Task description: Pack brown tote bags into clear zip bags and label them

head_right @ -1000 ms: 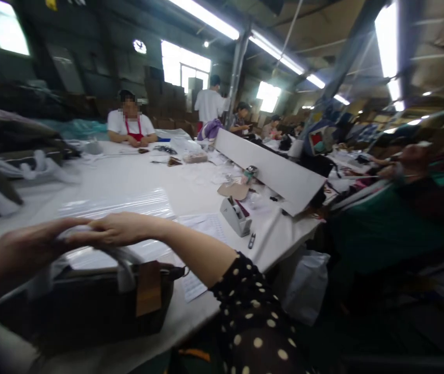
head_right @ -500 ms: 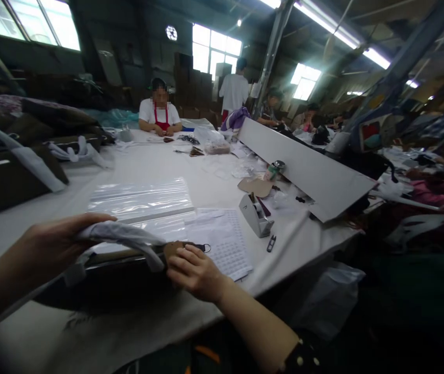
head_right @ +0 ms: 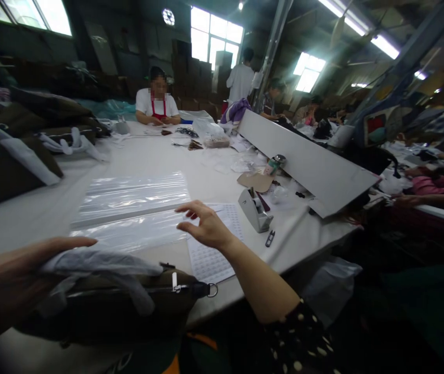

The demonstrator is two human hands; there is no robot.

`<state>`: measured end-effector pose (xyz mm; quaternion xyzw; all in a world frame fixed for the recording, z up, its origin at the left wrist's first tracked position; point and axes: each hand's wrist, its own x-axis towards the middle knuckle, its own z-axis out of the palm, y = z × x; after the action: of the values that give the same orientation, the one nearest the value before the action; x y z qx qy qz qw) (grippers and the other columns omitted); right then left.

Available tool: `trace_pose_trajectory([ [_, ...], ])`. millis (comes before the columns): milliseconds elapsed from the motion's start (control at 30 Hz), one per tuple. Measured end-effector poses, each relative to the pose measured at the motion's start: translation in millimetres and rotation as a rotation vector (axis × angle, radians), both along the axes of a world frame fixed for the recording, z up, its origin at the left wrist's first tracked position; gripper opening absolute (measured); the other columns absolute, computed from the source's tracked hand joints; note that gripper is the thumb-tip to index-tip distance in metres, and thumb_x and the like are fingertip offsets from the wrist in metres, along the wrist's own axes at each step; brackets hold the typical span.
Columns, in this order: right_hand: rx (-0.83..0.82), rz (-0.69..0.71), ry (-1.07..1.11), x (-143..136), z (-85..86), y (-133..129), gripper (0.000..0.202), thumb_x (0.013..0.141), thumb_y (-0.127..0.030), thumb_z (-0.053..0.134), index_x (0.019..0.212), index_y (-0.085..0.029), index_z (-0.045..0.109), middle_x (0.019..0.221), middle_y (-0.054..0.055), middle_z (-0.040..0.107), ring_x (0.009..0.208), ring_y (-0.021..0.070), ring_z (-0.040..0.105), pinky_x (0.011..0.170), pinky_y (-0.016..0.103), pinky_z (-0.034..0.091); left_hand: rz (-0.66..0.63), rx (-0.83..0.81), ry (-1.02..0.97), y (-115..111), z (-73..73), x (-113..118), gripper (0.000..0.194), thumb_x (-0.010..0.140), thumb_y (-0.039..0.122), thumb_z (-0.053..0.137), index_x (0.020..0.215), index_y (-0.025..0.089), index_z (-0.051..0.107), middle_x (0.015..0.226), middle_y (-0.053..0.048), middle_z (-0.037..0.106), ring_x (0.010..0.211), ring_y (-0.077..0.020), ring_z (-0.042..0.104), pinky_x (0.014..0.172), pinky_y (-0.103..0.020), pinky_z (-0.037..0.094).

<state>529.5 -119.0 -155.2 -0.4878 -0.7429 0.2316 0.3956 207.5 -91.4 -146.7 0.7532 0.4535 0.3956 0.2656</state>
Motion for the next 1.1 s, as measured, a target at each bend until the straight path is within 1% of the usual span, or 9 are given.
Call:
trace_pose_trajectory([
  [133,-0.165,0.485,-0.295,-9,7.1,-31,0.023,0.082,-0.017,0.06,0.105,-0.019,0.063,0.099,0.004,0.062,0.092,0.0144,0.057,0.086,0.026,0.044,-0.166,0.264,0.231,3,11.7,11,0.03,0.069,0.051,0.058,0.095,0.037,0.067,0.08,0.004,0.07,0.061,-0.0203,0.064,0.056,-0.026,0.049],
  [300,-0.187,0.461,-0.585,-13,-6.8,-28,0.015,0.081,-0.023,0.063,0.095,-0.017,0.065,0.096,0.005,0.058,0.083,0.0145,0.057,0.076,0.024,0.045,-0.245,0.39,0.345,7,12.8,13,0.029,0.081,0.041,0.048,0.108,0.035,0.059,0.092,0.004,0.069,0.07,-0.0172,0.066,0.063,-0.025,0.048],
  [433,0.007,0.564,-0.734,-14,0.2,-21,0.007,0.084,-0.018,0.059,0.089,-0.014,0.06,0.084,0.004,0.058,0.077,0.0134,0.054,0.067,0.022,0.043,-0.231,0.447,0.39,9,14.9,18,0.028,0.084,0.038,0.043,0.108,0.033,0.057,0.092,0.003,0.068,0.07,-0.0167,0.066,0.061,-0.025,0.048],
  [567,0.286,0.529,-0.864,-10,10.1,-26,0.011,0.087,-0.011,0.049,0.089,-0.015,0.06,0.079,0.003,0.057,0.074,0.014,0.051,0.066,0.025,0.042,-0.217,0.418,0.423,11,16.1,15,0.028,0.083,0.039,0.044,0.106,0.032,0.057,0.087,0.004,0.069,0.066,-0.0167,0.066,0.058,-0.025,0.048],
  [667,0.534,0.527,-0.967,10,3.6,-26,0.022,0.09,-0.01,0.04,0.083,-0.014,0.06,0.078,0.005,0.057,0.074,0.016,0.05,0.069,0.029,0.042,-0.214,0.458,0.437,14,11.0,4,0.029,0.082,0.039,0.042,0.105,0.032,0.057,0.086,0.005,0.069,0.067,-0.0169,0.066,0.059,-0.025,0.049],
  [767,0.588,0.45,-0.929,39,-10.0,-22,0.024,0.092,-0.011,0.037,0.09,-0.014,0.061,0.08,0.007,0.058,0.077,0.0166,0.052,0.072,0.031,0.044,-0.248,0.527,0.408,16,4.9,-4,0.027,0.082,0.037,0.042,0.103,0.032,0.058,0.085,0.006,0.068,0.066,-0.0161,0.065,0.058,-0.024,0.048],
  [900,0.439,0.314,-0.748,57,-17.0,-21,0.024,0.093,-0.015,0.038,0.097,-0.017,0.062,0.086,0.007,0.062,0.081,0.0166,0.054,0.076,0.033,0.046,-0.281,0.485,0.362,15,10.4,4,0.022,0.082,0.033,0.045,0.1,0.029,0.058,0.08,0.005,0.067,0.061,-0.0139,0.063,0.053,-0.021,0.045],
  [967,0.288,0.216,-0.589,52,-13.3,-23,0.017,0.089,-0.025,0.05,0.099,-0.019,0.063,0.093,0.007,0.063,0.09,0.0185,0.054,0.083,0.036,0.045,-0.289,0.452,0.34,10,18.6,11,0.022,0.081,0.031,0.048,0.1,0.027,0.057,0.079,0.004,0.068,0.061,-0.0137,0.063,0.054,-0.02,0.046],
  [1100,-0.139,0.046,-0.246,23,-8.2,-28,0.035,0.085,-0.032,0.057,0.118,-0.02,0.053,0.109,0.008,0.059,0.098,0.0188,0.055,0.085,0.035,0.046,-0.431,0.406,0.306,-20,22.2,23,0.02,0.078,0.023,0.05,0.095,0.027,0.059,0.073,0.005,0.067,0.057,-0.011,0.061,0.052,-0.017,0.044],
])
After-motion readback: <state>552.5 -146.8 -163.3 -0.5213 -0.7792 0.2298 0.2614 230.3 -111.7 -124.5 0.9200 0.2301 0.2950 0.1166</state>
